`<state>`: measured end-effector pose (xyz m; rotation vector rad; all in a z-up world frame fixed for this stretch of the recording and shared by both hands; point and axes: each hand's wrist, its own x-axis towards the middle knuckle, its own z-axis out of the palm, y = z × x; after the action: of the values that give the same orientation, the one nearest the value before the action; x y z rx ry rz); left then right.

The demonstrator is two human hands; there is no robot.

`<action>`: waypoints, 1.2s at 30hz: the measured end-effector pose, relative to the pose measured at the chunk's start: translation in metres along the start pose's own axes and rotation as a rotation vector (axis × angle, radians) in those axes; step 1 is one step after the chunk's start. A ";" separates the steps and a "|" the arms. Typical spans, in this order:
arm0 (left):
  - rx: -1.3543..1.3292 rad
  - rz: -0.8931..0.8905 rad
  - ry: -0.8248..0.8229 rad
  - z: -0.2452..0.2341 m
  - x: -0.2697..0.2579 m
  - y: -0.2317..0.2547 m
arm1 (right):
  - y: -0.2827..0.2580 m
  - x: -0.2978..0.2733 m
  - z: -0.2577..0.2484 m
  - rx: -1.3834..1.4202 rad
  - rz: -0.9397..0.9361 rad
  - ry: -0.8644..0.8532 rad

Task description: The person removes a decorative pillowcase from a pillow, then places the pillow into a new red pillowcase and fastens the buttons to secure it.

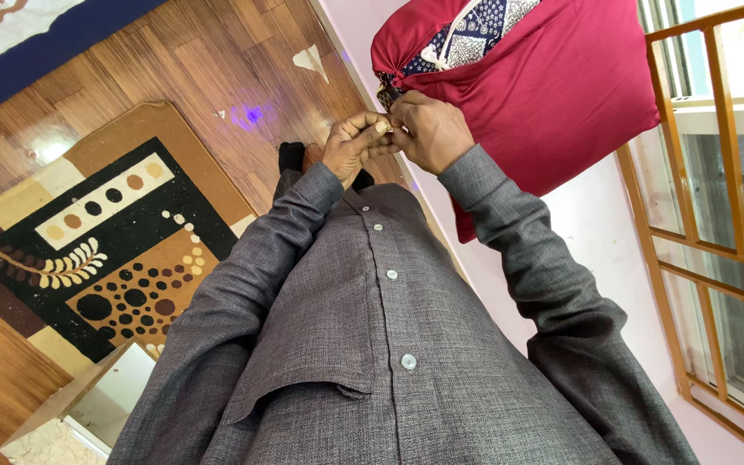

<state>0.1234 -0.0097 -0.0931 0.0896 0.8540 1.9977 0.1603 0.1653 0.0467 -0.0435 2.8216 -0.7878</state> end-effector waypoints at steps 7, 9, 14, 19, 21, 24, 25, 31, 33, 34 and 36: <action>-0.023 0.001 -0.003 0.000 -0.001 0.003 | -0.011 -0.012 0.002 0.003 0.005 0.155; -0.011 -0.006 0.003 0.001 -0.001 0.006 | -0.013 -0.017 0.003 0.016 -0.013 0.217; -0.035 -0.035 0.017 0.003 -0.003 0.008 | -0.021 -0.027 0.006 0.009 -0.023 0.342; -0.140 -0.077 0.047 0.004 -0.002 0.003 | -0.025 -0.035 0.009 -0.016 0.010 0.454; -0.176 -0.112 0.058 0.003 -0.003 0.001 | -0.027 -0.039 0.014 0.147 0.066 0.473; -0.249 -0.129 0.079 0.002 -0.001 -0.001 | -0.023 -0.038 0.022 0.607 0.275 0.494; -0.256 -0.139 0.089 0.001 -0.001 -0.002 | -0.020 -0.035 0.024 0.909 0.422 0.481; -0.249 -0.133 0.045 0.001 0.001 -0.004 | -0.031 -0.030 0.031 1.108 0.421 0.541; -0.244 -0.119 0.042 0.002 0.003 0.000 | -0.040 -0.036 0.024 0.773 0.266 0.600; -0.218 -0.106 0.035 0.003 0.001 0.001 | -0.043 -0.038 0.021 0.437 0.111 0.637; -0.191 -0.092 0.034 0.002 0.000 0.001 | -0.044 -0.036 0.021 0.348 0.138 0.571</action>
<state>0.1235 -0.0091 -0.0904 -0.0913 0.6721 1.9884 0.1990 0.1198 0.0589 0.5001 3.0853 -1.4343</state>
